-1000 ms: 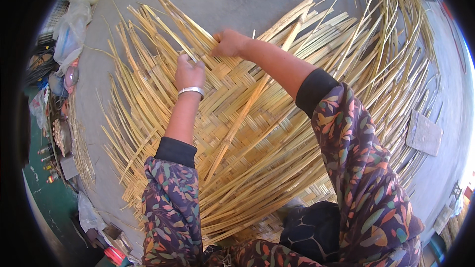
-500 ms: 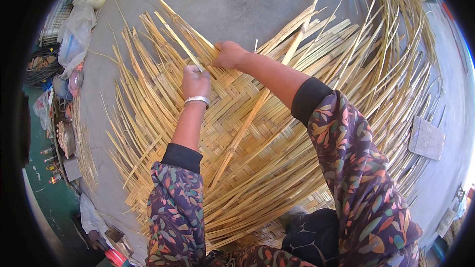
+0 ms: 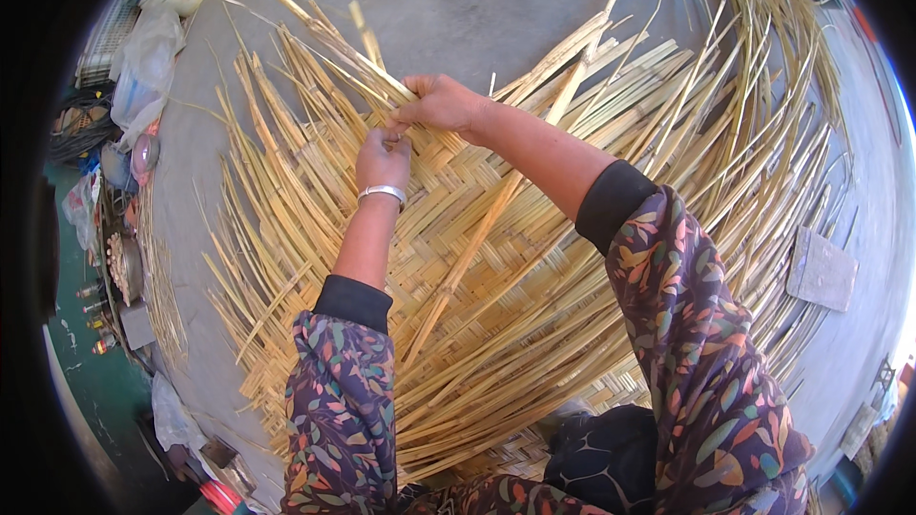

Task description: The person weaves a basket by hand using dried palm leaves. They interlace the leaves in a consistent pattern, gradually building up the structure of the basket.

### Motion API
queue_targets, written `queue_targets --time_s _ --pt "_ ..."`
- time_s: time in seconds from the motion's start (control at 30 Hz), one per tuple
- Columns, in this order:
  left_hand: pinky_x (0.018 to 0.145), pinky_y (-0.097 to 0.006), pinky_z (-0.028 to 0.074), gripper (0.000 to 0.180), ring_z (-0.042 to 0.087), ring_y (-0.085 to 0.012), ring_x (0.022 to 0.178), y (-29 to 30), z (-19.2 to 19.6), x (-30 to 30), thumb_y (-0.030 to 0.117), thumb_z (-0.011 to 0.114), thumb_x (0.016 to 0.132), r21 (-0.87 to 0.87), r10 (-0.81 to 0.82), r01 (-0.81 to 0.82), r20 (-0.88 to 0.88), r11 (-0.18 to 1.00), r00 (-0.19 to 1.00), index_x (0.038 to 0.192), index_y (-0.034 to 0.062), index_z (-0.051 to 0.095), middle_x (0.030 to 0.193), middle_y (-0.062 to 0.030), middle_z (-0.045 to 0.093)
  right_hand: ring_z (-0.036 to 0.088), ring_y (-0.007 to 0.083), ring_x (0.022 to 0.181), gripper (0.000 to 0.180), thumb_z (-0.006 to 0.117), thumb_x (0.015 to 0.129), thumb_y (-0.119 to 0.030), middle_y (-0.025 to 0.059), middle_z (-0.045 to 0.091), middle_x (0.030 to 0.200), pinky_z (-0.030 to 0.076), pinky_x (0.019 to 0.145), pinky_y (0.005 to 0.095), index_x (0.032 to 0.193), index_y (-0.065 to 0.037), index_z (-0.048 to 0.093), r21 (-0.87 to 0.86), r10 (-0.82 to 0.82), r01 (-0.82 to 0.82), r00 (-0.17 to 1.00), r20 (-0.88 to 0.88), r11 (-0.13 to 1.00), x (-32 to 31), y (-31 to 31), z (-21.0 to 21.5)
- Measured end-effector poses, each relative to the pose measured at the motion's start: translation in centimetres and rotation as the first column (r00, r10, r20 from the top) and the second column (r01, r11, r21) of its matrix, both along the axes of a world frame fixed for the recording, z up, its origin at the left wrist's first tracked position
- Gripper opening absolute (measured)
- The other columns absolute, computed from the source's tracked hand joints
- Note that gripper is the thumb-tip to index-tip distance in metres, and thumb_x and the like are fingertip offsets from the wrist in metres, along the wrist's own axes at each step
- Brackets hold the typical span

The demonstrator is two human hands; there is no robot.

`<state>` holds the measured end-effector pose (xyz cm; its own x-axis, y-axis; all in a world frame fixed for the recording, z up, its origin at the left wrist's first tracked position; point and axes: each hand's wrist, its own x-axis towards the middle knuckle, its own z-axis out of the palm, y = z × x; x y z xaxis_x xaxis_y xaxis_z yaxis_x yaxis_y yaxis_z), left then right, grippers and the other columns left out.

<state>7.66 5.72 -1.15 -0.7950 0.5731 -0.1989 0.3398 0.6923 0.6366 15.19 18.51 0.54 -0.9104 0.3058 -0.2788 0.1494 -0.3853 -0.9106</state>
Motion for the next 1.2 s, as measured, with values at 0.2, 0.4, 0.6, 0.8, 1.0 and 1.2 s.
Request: queue_targets --time_s 0.2,0.4,0.6,0.8,1.0,1.2 --pt "0.072 -0.036 0.049 0.017 0.063 -0.0272 0.081 -0.2 0.0 0.7 0.021 0.063 0.081 -0.018 -0.105 0.106 0.056 0.994 0.993 0.095 0.0125 0.066 0.087 -0.0123 0.066 0.059 0.0101 0.086 0.016 0.056 0.090 -0.011 0.0040 0.064 0.090 0.047 0.081 0.0261 0.103 -0.003 0.059 0.141 0.020 -0.012 0.998 -0.058 0.990 -0.9 0.1 3.0" --pt "0.071 -0.036 0.049 0.013 0.062 -0.0251 0.077 -0.7 -0.6 0.2 0.016 0.062 0.082 -0.002 -0.202 0.203 0.080 0.979 0.976 0.093 0.0121 0.067 0.083 -0.0090 0.064 0.060 0.0134 0.086 0.023 0.057 0.088 -0.015 0.0051 0.064 0.089 0.048 0.083 0.0289 0.106 -0.001 0.060 0.256 0.149 -0.108 0.978 -0.146 0.961 -1.9 -0.4 3.9" --pt "0.072 -0.035 0.048 0.017 0.059 -0.0276 0.082 -1.6 -1.9 1.8 0.008 0.062 0.079 0.148 -0.107 0.119 -0.083 0.982 0.991 0.096 0.0078 0.065 0.092 -0.0109 0.059 0.060 0.0208 0.089 0.029 0.055 0.085 -0.021 0.0089 0.064 0.092 0.046 0.083 0.0347 0.109 -0.006 0.060 0.726 0.049 -0.099 0.995 0.090 0.681 -2.1 1.2 2.3" --pt "0.084 -0.037 0.043 0.029 0.051 -0.0287 0.103 -3.5 -2.0 4.3 0.009 0.064 0.078 0.100 -0.167 0.233 -0.438 0.967 0.883 0.106 0.0066 0.060 0.112 -0.0095 0.052 0.059 0.0292 0.098 0.029 0.050 0.081 -0.017 0.0133 0.064 0.099 0.044 0.085 0.0403 0.107 -0.010 0.061 0.851 -0.010 -0.436 0.889 0.459 0.291 1.6 2.2 -0.5" --pt "0.102 -0.047 0.024 0.042 0.035 -0.0260 0.124 -4.9 -2.7 5.9 0.025 0.060 0.083 -0.156 -0.297 0.255 -0.582 0.954 0.757 0.122 0.0090 0.051 0.129 -0.0054 0.045 0.061 0.0235 0.100 0.027 0.048 0.085 -0.023 0.0078 0.064 0.105 0.042 0.087 0.0427 0.106 -0.016 0.063 0.792 -0.081 -0.608 0.794 0.603 -0.058 3.1 3.6 0.3" --pt "0.105 -0.047 0.019 0.047 0.030 -0.0255 0.129 -4.9 -2.5 5.9 0.029 0.053 0.087 -0.254 -0.352 0.248 -0.567 0.935 0.745 0.128 0.0077 0.045 0.134 -0.0059 0.042 0.060 0.0285 0.096 0.031 0.046 0.089 -0.035 0.0109 0.065 0.097 0.043 0.084 0.0428 0.101 -0.013 0.063 0.817 -0.081 -0.577 0.814 0.575 -0.002 3.2 4.7 -0.7"
